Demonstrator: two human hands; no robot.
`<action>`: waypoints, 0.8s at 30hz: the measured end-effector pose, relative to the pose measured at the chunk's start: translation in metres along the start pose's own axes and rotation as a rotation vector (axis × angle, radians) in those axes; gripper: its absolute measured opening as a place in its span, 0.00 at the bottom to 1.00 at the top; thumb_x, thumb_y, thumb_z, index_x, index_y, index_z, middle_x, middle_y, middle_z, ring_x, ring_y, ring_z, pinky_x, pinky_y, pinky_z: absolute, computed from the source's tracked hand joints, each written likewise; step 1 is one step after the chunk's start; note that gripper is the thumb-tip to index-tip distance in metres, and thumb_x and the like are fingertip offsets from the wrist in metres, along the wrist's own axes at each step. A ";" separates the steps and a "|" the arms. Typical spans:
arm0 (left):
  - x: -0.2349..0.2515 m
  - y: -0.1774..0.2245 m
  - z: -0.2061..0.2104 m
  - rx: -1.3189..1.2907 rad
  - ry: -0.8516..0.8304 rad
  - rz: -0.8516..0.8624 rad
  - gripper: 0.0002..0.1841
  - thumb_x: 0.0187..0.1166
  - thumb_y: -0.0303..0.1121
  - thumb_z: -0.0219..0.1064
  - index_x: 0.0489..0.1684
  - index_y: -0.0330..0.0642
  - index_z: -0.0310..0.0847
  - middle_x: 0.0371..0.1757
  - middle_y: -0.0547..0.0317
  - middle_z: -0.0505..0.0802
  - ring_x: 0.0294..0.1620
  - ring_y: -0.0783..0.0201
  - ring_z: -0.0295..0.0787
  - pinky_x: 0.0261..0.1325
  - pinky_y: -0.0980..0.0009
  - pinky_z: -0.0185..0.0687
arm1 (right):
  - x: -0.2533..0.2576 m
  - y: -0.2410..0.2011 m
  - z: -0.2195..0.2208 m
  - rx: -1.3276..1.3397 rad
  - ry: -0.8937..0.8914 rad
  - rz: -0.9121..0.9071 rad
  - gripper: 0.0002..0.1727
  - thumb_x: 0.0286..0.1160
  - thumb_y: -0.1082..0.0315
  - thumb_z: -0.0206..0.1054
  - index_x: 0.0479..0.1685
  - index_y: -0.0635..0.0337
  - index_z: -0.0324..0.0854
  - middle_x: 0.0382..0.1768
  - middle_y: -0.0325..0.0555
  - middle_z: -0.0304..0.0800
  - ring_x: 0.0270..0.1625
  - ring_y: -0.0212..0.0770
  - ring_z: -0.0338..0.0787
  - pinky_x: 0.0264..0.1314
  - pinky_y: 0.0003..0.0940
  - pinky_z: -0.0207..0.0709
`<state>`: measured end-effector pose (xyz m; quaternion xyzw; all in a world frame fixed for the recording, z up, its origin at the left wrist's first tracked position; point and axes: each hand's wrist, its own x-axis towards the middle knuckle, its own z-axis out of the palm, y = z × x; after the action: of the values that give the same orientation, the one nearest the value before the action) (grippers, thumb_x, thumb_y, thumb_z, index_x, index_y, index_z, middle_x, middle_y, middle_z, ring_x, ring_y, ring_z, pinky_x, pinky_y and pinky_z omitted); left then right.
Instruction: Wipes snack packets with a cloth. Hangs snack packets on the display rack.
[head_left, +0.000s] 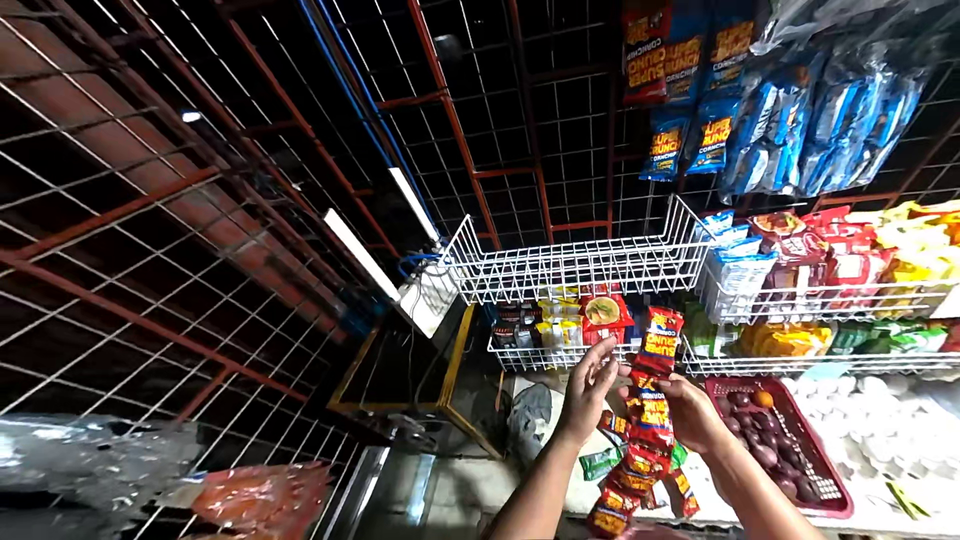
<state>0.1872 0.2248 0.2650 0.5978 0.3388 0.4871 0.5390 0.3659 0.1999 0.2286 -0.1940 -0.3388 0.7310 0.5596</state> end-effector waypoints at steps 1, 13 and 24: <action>-0.003 -0.001 0.002 0.007 0.002 -0.027 0.26 0.86 0.31 0.52 0.80 0.24 0.65 0.73 0.45 0.82 0.60 0.69 0.88 0.61 0.71 0.85 | 0.000 0.001 0.001 0.016 0.016 0.002 0.15 0.70 0.60 0.63 0.53 0.51 0.87 0.48 0.47 0.98 0.47 0.41 0.97 0.50 0.39 0.92; -0.033 -0.009 0.010 -0.091 -0.207 -0.186 0.29 0.81 0.28 0.63 0.79 0.23 0.61 0.68 0.46 0.87 0.66 0.67 0.87 0.73 0.66 0.82 | 0.007 -0.020 0.008 -0.717 -0.012 -0.142 0.17 0.83 0.63 0.54 0.61 0.60 0.82 0.50 0.33 0.94 0.54 0.24 0.91 0.64 0.27 0.84; -0.015 0.084 -0.009 -0.131 -0.332 0.092 0.28 0.85 0.36 0.62 0.78 0.25 0.62 0.61 0.58 0.91 0.60 0.70 0.90 0.69 0.65 0.85 | 0.026 -0.094 0.033 -1.377 -0.187 -1.034 0.35 0.73 0.45 0.74 0.81 0.38 0.71 0.83 0.39 0.72 0.73 0.24 0.80 0.67 0.18 0.79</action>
<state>0.1640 0.1979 0.3427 0.6484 0.1849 0.4270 0.6025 0.4010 0.2294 0.3207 -0.2504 -0.7964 0.0296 0.5497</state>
